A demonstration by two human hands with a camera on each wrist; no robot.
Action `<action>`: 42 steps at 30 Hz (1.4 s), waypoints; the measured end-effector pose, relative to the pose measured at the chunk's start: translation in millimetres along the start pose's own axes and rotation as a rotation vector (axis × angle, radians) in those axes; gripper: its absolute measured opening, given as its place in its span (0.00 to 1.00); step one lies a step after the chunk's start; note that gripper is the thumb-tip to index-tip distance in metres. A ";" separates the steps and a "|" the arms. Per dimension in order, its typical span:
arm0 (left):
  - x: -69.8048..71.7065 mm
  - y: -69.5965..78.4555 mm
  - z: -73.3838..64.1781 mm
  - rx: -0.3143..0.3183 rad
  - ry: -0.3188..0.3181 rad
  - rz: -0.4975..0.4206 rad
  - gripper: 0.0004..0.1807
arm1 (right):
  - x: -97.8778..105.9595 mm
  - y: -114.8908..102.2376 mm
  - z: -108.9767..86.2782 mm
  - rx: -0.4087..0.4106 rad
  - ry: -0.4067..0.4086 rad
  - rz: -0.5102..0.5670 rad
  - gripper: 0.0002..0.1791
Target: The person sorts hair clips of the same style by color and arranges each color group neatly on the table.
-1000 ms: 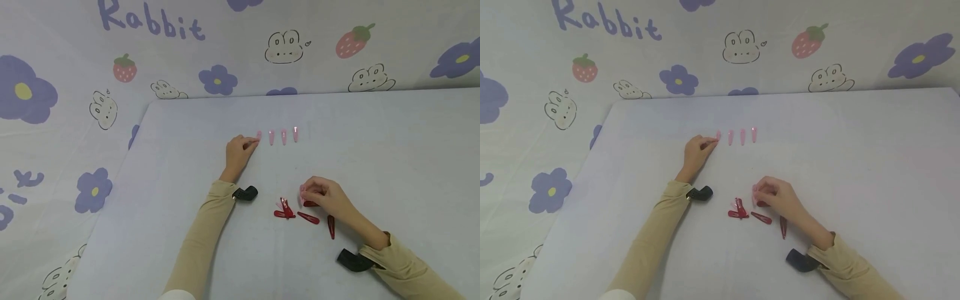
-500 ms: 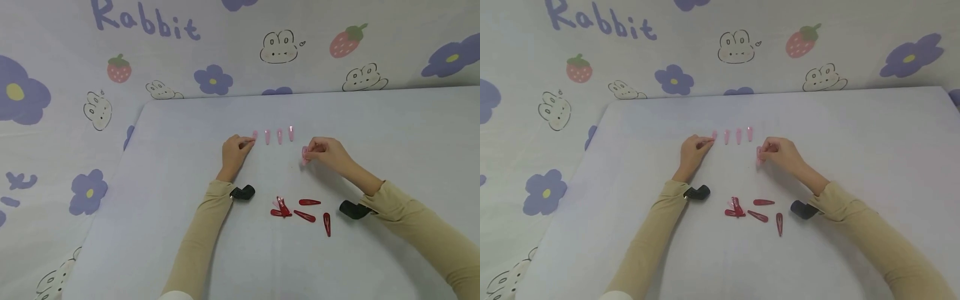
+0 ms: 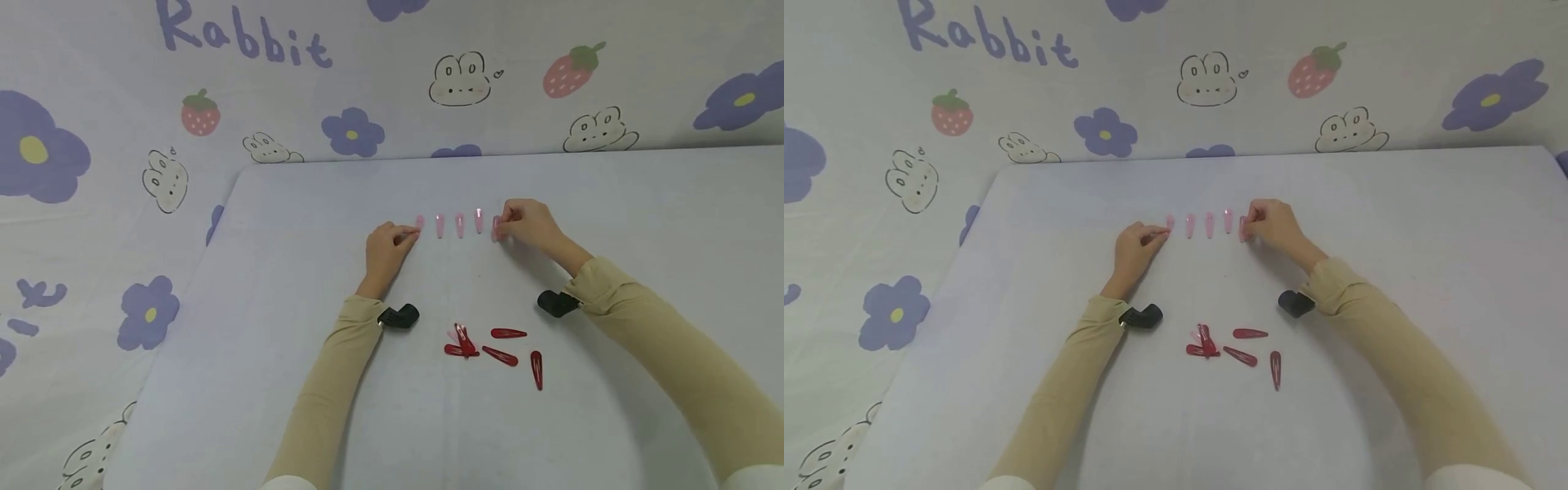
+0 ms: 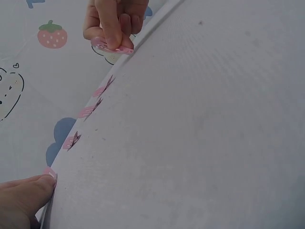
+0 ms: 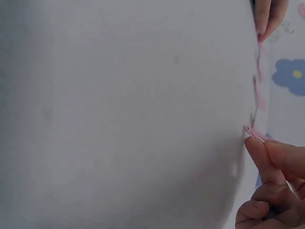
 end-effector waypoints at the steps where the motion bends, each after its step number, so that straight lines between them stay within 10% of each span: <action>1: 0.0 -0.4 0.0 -0.001 0.001 0.000 0.08 | 0.3 2.0 2.8 -0.019 0.002 -0.003 0.08; 12: 1.8 1.7 0.1 -0.011 -0.011 0.009 0.08 | -4.1 17.1 20.4 -0.130 -0.016 0.061 0.06; 25: 0.7 2.0 0.2 -0.017 -0.007 0.009 0.08 | 5.6 14.7 12.7 -0.143 0.226 -0.054 0.09; 42: 0.8 0.6 0.2 -0.011 0.001 0.007 0.08 | 5.2 19.5 9.1 -0.162 0.245 -0.025 0.10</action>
Point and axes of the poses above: each hand's wrist, its own z-axis towards the middle knuckle, its own x-axis out of the back of the hand, y = z × x, the point moved 8 cm from there along z, towards the middle knuckle, and after that the axes turned 1 degree about y, right-handed, at the moved point
